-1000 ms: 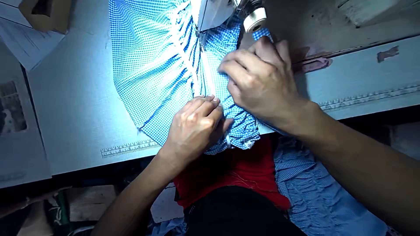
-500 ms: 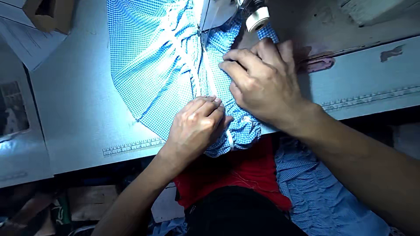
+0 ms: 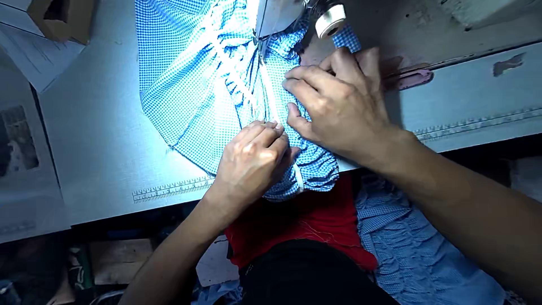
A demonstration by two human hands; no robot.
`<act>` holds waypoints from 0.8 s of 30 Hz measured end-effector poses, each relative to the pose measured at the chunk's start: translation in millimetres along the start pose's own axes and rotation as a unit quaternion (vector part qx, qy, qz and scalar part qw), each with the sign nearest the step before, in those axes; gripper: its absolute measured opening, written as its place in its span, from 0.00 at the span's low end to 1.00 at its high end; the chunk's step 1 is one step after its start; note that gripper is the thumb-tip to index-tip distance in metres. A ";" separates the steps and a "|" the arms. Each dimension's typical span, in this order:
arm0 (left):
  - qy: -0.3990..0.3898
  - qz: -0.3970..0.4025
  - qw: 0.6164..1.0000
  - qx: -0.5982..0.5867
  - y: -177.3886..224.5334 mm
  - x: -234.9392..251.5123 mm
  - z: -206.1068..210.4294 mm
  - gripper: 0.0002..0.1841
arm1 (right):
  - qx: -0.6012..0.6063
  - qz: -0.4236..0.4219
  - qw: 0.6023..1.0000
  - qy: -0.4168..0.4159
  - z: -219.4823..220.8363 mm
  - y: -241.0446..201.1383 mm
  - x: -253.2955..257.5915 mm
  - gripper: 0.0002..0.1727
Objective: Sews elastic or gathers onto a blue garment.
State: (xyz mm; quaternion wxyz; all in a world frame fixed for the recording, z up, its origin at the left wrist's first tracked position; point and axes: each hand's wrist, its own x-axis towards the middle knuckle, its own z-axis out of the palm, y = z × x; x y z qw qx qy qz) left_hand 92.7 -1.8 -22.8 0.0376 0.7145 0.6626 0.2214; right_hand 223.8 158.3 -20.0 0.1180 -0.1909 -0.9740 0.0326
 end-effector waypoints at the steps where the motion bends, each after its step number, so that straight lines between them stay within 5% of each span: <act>1: 0.000 -0.001 1.000 -0.002 -0.2 0.8 0.2 0.16 | 0.005 0.000 1.000 0.006 0.2 -0.5 -0.4 0.18; 4: 0.001 -0.004 1.000 0.000 -0.1 2.4 -0.3 0.15 | 0.007 0.000 1.000 0.021 1.7 -0.6 0.6 0.15; 7: 0.004 -0.010 1.000 0.007 -0.1 2.4 -1.3 0.17 | 0.007 0.012 1.000 -0.006 0.4 -0.3 1.6 0.23; 19: 0.000 -0.005 1.000 -0.002 1.1 1.3 -0.1 0.16 | -0.006 0.005 1.000 0.018 1.3 1.1 3.9 0.16; 24: 0.001 -0.010 1.000 0.002 0.4 2.3 1.1 0.17 | -0.007 0.036 0.999 -0.002 0.0 -0.3 3.5 0.23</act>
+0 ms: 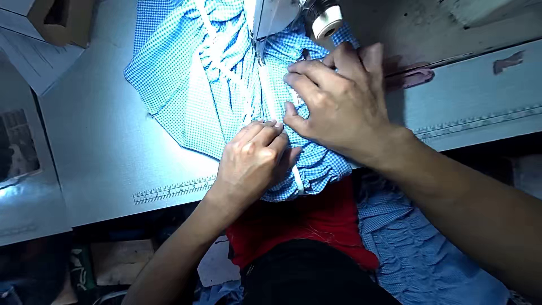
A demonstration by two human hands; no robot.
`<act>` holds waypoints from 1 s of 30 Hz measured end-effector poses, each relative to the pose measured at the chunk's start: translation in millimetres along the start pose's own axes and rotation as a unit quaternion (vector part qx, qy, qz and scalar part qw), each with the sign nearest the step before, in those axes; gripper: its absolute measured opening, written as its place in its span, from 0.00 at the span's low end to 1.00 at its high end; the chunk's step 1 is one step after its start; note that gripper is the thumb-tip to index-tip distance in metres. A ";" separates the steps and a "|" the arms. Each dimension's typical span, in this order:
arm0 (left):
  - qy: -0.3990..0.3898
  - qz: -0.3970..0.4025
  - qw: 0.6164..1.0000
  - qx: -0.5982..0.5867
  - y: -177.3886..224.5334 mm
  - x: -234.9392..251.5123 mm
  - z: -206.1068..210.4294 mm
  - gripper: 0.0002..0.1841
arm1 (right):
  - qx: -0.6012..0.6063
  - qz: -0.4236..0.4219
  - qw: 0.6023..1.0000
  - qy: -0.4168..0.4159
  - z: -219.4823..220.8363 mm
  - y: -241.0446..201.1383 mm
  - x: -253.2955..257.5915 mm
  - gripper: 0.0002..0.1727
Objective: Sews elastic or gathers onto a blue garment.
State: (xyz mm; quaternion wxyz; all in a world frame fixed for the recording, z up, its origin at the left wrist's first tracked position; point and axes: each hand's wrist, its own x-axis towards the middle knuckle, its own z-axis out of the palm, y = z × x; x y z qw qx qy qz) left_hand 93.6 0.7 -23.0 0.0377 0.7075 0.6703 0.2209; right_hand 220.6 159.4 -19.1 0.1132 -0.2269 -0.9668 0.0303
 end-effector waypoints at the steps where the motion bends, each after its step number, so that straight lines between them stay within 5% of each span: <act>1: -0.001 -0.002 1.000 0.002 0.5 0.5 0.1 0.18 | 0.004 -0.009 1.000 0.006 -0.3 -0.8 -0.5 0.20; 4: 0.000 -0.005 1.000 0.008 1.4 1.4 0.0 0.18 | 0.011 -0.032 0.999 0.026 1.6 -2.1 -0.5 0.14; 16: -0.011 -0.009 1.000 0.017 1.8 3.7 -1.9 0.16 | 0.011 -0.014 1.000 -0.011 -1.8 -1.0 1.7 0.21; 20: -0.016 -0.012 1.000 0.011 2.6 2.4 -2.6 0.17 | 0.013 -0.031 0.999 0.009 -1.1 -2.1 2.1 0.14; 24: -0.004 -0.012 1.000 0.014 4.7 1.0 -2.0 0.18 | 0.013 0.007 1.000 -0.024 -4.4 -3.0 2.8 0.26; 30: -0.009 -0.010 1.000 0.013 3.3 1.8 -1.5 0.16 | 0.017 -0.020 1.000 0.017 -1.6 -4.0 1.2 0.15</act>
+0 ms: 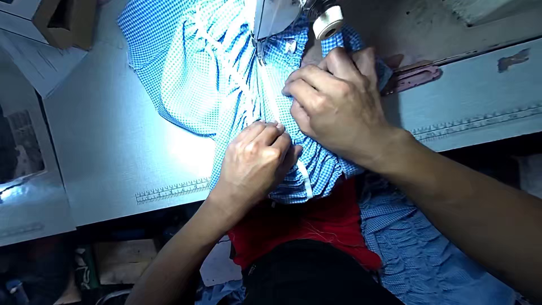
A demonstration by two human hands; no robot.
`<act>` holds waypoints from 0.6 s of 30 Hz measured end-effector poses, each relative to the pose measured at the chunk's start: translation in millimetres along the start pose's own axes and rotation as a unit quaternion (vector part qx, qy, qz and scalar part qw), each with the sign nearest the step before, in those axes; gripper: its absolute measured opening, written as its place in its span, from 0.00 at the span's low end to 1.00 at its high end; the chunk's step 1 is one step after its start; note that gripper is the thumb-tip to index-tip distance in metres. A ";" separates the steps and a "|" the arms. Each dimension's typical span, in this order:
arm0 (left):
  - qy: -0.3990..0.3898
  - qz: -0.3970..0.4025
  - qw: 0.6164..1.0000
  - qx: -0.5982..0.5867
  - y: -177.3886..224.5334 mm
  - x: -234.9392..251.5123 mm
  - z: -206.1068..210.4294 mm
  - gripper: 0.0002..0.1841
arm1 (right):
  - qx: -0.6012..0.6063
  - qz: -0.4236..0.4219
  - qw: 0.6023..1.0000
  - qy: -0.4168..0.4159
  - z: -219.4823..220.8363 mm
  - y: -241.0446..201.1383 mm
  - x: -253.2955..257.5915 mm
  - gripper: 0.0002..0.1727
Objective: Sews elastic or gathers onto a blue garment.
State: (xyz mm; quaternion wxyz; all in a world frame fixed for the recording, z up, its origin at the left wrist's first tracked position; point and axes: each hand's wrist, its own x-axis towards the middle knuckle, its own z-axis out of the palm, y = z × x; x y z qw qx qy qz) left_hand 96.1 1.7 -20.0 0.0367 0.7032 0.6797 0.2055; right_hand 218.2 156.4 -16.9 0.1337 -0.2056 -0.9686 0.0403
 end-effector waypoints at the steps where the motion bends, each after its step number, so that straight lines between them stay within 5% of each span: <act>1: 0.001 0.000 1.000 0.001 -0.8 0.1 0.3 0.16 | -0.005 0.008 1.000 -0.011 -1.0 1.0 0.4 0.17; 12: 0.027 -0.008 0.997 -0.077 -6.0 1.3 -3.3 0.12 | 0.007 0.008 1.000 -0.008 3.5 2.1 1.8 0.17; 15: 0.121 -0.128 0.978 -0.112 -29.1 -7.3 -16.5 0.18 | 0.000 0.007 1.000 0.002 3.8 1.0 2.1 0.16; 18: 0.036 -0.219 0.975 -0.009 -108.0 -8.8 -34.0 0.26 | -0.003 0.004 1.000 0.000 3.9 2.3 2.5 0.17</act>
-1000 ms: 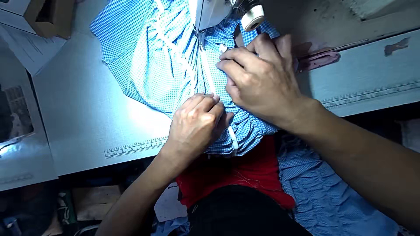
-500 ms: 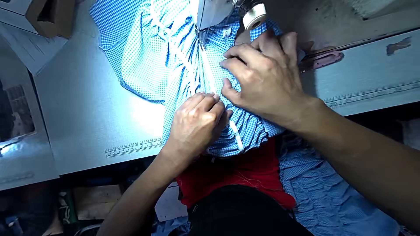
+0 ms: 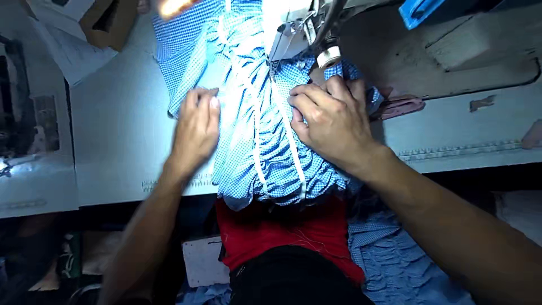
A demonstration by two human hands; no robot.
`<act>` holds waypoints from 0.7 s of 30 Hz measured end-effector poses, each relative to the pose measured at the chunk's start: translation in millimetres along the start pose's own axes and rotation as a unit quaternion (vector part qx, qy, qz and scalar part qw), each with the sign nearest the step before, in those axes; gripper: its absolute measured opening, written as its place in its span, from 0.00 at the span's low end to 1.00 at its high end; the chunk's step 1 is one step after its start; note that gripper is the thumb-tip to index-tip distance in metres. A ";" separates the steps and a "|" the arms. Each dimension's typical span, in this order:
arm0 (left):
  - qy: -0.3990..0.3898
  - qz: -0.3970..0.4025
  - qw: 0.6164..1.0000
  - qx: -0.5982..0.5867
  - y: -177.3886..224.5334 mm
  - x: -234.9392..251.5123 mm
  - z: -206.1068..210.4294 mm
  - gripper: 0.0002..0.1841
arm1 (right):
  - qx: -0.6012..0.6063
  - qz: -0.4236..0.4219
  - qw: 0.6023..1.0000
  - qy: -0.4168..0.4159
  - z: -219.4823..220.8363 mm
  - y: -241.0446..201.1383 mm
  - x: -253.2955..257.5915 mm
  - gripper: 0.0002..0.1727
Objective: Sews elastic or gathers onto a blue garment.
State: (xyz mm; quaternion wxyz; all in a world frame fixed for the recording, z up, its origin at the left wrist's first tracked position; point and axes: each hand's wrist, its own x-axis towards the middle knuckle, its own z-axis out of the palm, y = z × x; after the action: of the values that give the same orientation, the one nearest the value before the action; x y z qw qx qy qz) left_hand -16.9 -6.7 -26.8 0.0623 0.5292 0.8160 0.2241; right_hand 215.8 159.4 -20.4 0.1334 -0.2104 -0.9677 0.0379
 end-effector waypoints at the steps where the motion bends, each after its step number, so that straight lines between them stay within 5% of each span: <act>1: -0.028 0.008 0.997 0.069 -29.2 15.4 -9.9 0.26 | 0.001 -0.001 1.000 -0.005 0.0 0.0 -0.6 0.17; 4: 0.002 -0.074 0.970 0.230 -54.1 38.2 -53.5 0.26 | -0.001 0.003 1.000 -0.014 1.4 -1.4 -2.6 0.18; 6: 0.065 -0.118 0.968 0.211 -1.2 10.4 -55.2 0.29 | 0.010 0.005 1.000 -0.013 0.1 -1.9 -4.2 0.18; 8: 0.019 -0.058 0.991 0.116 37.4 -35.1 -21.4 0.31 | 0.025 0.005 1.000 -0.010 -1.4 -3.5 -6.6 0.18; 11: -0.094 0.083 0.987 0.097 -41.5 -22.8 -3.8 0.40 | 0.011 0.017 1.000 0.010 5.6 -1.1 -2.9 0.18; 14: -0.047 0.107 0.968 0.220 -113.6 16.9 -61.3 0.26 | 0.000 0.019 1.000 -0.003 6.0 -4.0 -6.7 0.18; 17: 0.067 -0.006 0.981 0.184 -30.3 9.9 -63.6 0.25 | 0.001 0.028 1.000 0.010 7.0 -3.6 -3.0 0.18; 19: 0.068 0.037 0.992 0.097 13.1 -20.3 -16.1 0.25 | 0.006 0.039 0.999 0.013 8.6 -5.4 -5.4 0.18; 21: 0.007 0.116 0.991 0.070 -15.7 -17.7 4.1 0.33 | -0.002 0.036 0.999 0.026 9.9 -3.4 -1.8 0.18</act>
State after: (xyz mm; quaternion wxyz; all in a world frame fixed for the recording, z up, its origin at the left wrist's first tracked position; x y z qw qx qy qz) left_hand -21.0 -26.5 -39.6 -0.0070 0.6222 0.7629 0.1755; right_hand 213.3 155.4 -29.9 0.1565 -0.2464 -0.9558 0.0349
